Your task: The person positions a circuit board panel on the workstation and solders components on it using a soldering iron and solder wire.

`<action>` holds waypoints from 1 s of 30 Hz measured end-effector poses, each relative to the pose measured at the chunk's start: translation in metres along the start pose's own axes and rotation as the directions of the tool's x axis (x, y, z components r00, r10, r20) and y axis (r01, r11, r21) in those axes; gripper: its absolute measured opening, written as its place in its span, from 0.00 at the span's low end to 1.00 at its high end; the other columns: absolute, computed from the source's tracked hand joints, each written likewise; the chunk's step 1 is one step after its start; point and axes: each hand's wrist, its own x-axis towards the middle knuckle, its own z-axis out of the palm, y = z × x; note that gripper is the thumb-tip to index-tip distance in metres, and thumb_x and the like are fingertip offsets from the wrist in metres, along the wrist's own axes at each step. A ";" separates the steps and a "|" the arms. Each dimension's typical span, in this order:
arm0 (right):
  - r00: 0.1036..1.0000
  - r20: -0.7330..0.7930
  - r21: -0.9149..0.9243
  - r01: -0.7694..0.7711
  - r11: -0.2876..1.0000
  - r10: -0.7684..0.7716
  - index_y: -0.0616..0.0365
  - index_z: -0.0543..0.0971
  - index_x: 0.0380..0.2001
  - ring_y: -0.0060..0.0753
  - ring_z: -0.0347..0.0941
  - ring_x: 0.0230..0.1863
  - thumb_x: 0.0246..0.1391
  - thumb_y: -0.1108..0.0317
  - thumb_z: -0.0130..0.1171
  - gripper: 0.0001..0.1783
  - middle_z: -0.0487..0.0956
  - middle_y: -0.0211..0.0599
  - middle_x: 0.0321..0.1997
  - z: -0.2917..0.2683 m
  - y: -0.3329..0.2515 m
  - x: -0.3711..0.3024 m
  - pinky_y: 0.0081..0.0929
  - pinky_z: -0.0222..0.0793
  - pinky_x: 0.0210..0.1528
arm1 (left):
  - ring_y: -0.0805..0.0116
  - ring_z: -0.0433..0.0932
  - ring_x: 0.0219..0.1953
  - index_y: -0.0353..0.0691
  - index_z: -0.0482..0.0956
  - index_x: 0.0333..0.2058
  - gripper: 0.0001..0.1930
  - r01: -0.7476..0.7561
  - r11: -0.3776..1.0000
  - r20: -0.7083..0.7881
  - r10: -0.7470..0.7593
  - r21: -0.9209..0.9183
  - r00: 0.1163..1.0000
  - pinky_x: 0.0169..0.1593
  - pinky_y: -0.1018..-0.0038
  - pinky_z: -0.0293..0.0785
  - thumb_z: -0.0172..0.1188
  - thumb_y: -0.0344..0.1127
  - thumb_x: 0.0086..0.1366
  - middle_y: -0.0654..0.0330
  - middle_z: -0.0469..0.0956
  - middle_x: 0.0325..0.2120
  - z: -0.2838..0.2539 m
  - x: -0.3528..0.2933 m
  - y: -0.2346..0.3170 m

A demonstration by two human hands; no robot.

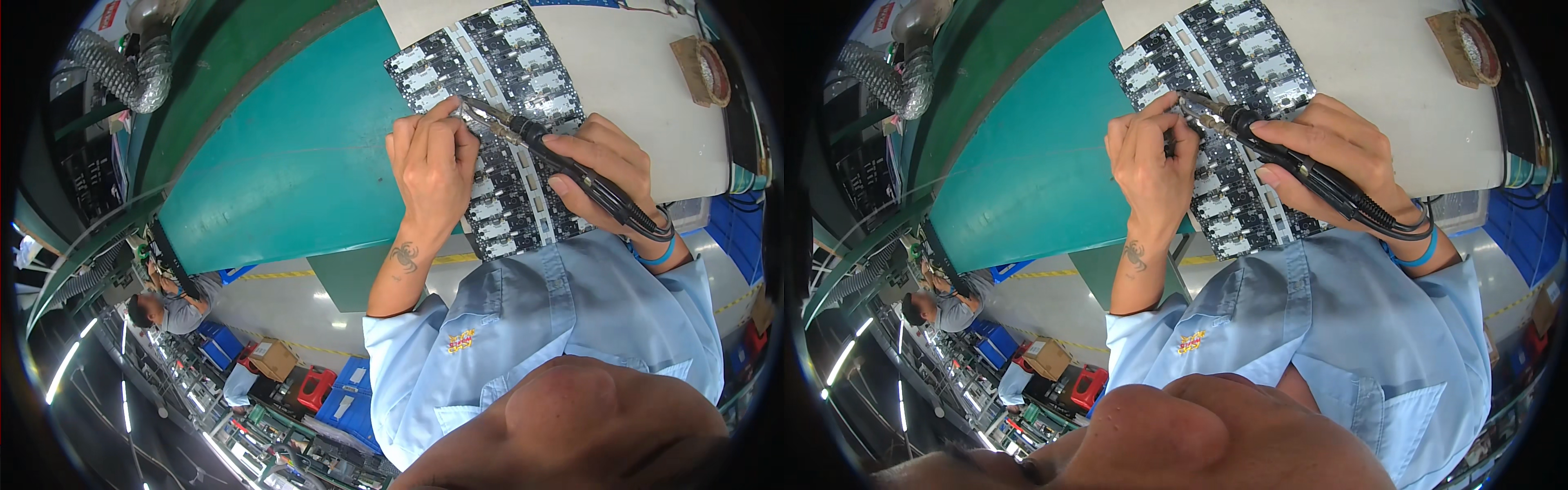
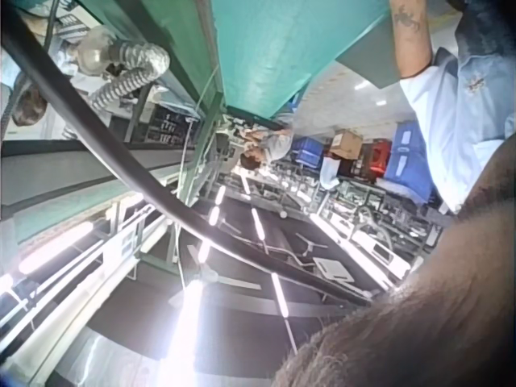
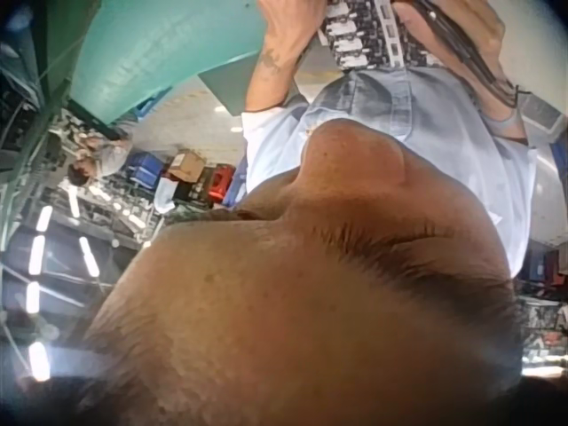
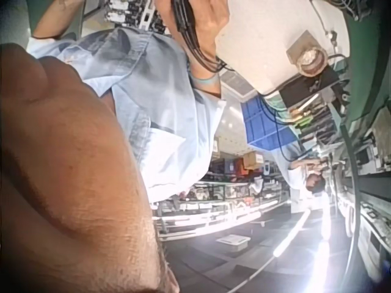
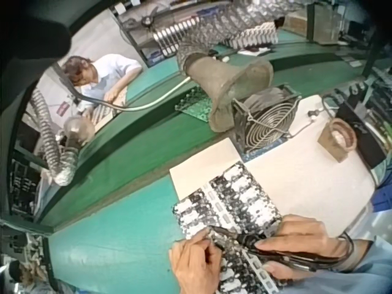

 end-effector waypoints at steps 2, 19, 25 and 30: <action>1.000 0.007 -0.011 0.005 1.000 -0.005 0.69 0.85 0.50 0.37 0.70 0.33 0.53 0.73 0.71 0.21 0.81 0.41 0.34 0.000 0.001 -0.001 0.31 0.72 0.41 | 0.64 0.73 0.40 0.42 0.78 0.31 0.13 -0.004 1.000 -0.007 0.004 -0.005 1.000 0.48 0.69 0.68 0.68 0.18 0.50 0.63 0.87 0.47 0.001 -0.001 0.000; 0.995 -0.100 -0.023 -0.010 1.000 0.008 0.66 0.86 0.49 0.33 0.72 0.34 0.49 0.79 0.71 0.21 0.82 0.38 0.34 -0.013 -0.011 0.007 0.28 0.71 0.39 | 0.63 0.75 0.39 0.40 0.79 0.34 0.12 -0.006 0.998 -0.054 0.003 -0.057 0.999 0.47 0.69 0.72 0.69 0.19 0.53 0.60 0.87 0.46 -0.010 0.002 -0.005; 0.992 -0.118 -0.049 -0.049 0.998 0.043 0.66 0.86 0.48 0.33 0.72 0.34 0.49 0.79 0.71 0.20 0.84 0.39 0.36 -0.018 -0.014 0.016 0.27 0.72 0.40 | 0.62 0.76 0.36 0.39 0.79 0.36 0.11 0.166 0.980 0.059 -0.161 -0.112 0.985 0.43 0.70 0.75 0.68 0.19 0.56 0.58 0.86 0.43 -0.023 0.022 -0.007; 0.996 -0.085 -0.036 -0.041 0.999 0.038 0.66 0.86 0.48 0.33 0.72 0.34 0.49 0.79 0.70 0.20 0.84 0.40 0.37 -0.012 -0.009 0.022 0.27 0.72 0.41 | 0.62 0.76 0.34 0.38 0.78 0.36 0.10 0.034 0.994 -0.011 -0.035 -0.101 0.999 0.41 0.70 0.75 0.67 0.19 0.57 0.58 0.85 0.42 -0.012 0.030 -0.018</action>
